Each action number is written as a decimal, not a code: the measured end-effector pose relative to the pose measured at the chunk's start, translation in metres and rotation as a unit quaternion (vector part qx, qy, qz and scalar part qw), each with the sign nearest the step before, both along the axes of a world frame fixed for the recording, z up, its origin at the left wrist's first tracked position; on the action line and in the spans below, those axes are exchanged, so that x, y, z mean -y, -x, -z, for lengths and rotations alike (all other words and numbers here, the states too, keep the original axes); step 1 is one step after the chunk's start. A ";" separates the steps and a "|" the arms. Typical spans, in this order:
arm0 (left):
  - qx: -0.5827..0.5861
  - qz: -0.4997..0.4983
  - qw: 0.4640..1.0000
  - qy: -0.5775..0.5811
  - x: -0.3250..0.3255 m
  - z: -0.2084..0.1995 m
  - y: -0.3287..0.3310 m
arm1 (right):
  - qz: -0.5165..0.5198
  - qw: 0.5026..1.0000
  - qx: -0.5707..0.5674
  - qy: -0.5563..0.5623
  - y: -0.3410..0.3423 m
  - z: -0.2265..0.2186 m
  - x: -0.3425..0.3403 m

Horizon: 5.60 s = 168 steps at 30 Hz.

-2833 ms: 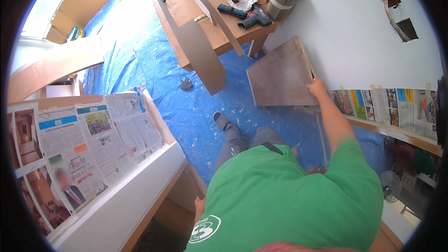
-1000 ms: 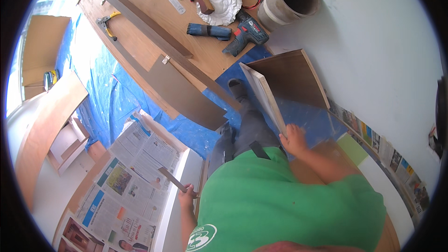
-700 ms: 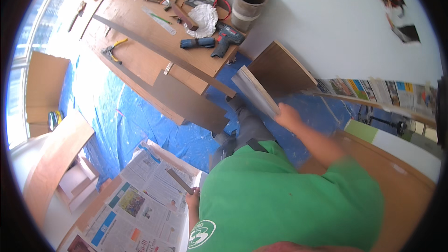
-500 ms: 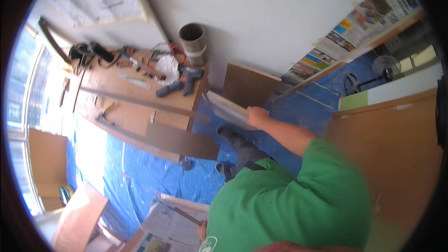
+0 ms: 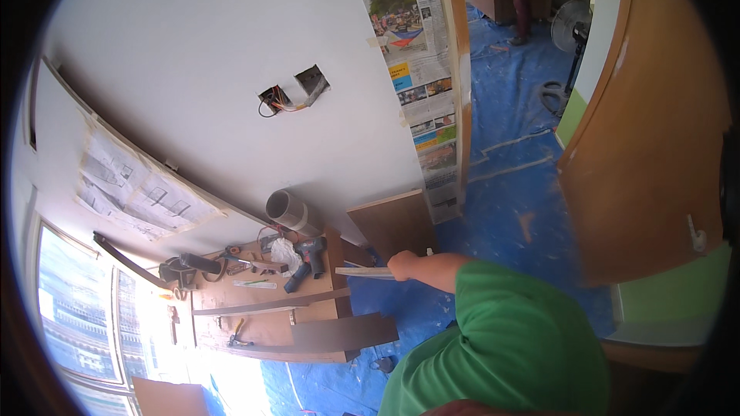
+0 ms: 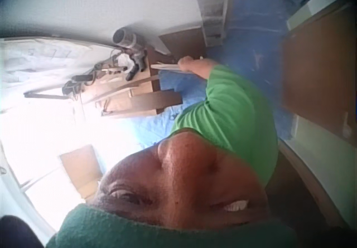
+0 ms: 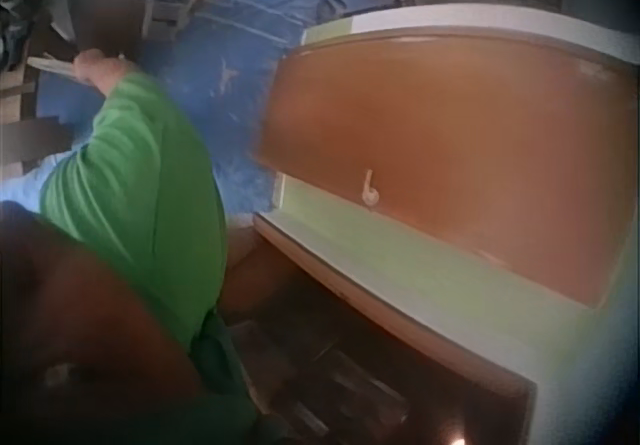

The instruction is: The person measures a wooden panel with a metal ruler and marks it with a green pencil. They reposition the ruler several times to draw straight lines on the panel surface.

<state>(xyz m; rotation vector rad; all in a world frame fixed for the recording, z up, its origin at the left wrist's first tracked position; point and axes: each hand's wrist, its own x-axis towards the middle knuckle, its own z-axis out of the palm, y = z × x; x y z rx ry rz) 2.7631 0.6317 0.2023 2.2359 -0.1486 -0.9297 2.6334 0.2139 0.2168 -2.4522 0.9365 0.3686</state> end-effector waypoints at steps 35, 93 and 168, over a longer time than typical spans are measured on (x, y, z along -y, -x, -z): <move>0.198 0.204 0.944 0.168 0.140 -0.142 0.114 | 0.265 0.958 -0.083 -0.078 0.454 -0.056 0.048; 0.308 0.634 0.700 -0.112 0.614 0.037 0.036 | 0.497 0.848 -0.162 -0.086 0.478 -0.016 0.031; 0.189 0.488 0.851 -0.043 0.340 0.023 0.061 | -0.006 0.984 -0.172 0.048 -0.023 -0.034 0.261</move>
